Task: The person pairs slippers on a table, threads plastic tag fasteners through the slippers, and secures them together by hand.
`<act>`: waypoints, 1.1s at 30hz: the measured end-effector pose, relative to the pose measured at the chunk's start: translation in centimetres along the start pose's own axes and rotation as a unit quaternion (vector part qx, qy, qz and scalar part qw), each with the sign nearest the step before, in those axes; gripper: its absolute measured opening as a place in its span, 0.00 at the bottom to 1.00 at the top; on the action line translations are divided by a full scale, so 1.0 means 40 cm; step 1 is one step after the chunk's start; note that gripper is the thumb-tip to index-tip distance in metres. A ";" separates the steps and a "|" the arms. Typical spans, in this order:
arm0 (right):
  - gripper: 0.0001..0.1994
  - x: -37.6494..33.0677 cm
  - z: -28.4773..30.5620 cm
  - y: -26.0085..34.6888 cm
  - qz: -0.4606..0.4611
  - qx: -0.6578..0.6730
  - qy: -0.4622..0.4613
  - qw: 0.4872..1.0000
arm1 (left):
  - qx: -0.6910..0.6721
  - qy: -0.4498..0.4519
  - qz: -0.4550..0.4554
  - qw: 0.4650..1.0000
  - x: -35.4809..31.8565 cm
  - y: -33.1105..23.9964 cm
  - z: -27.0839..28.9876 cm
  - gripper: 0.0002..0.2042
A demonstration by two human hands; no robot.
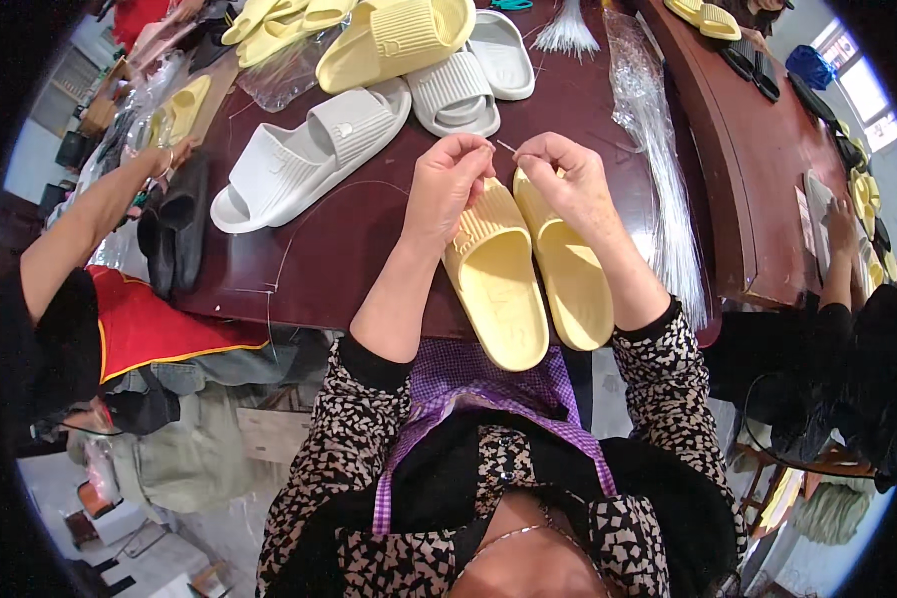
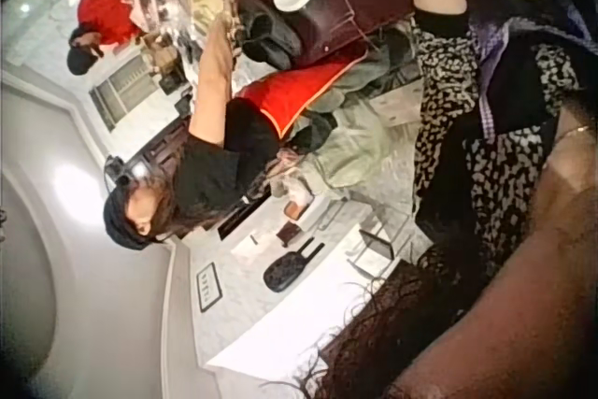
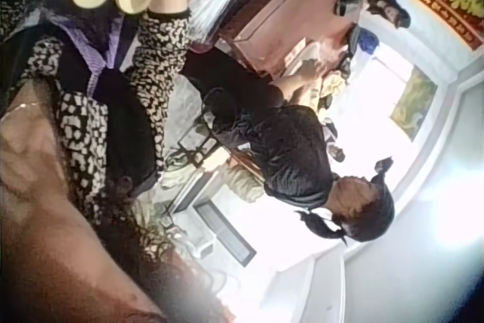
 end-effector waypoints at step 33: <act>0.03 -0.013 -0.013 0.016 0.078 -0.049 0.001 0.996 | -0.038 0.021 0.037 0.998 -0.007 -0.007 0.001 0.02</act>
Point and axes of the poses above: each hand's wrist, its own x-axis towards the middle knuckle, its own z-axis out of the back of the hand, y = z × x, the point moved 1 cm from there along x, towards the middle knuckle, and after that the axes turned 5 degrees about -y, right-handed, at the moved point
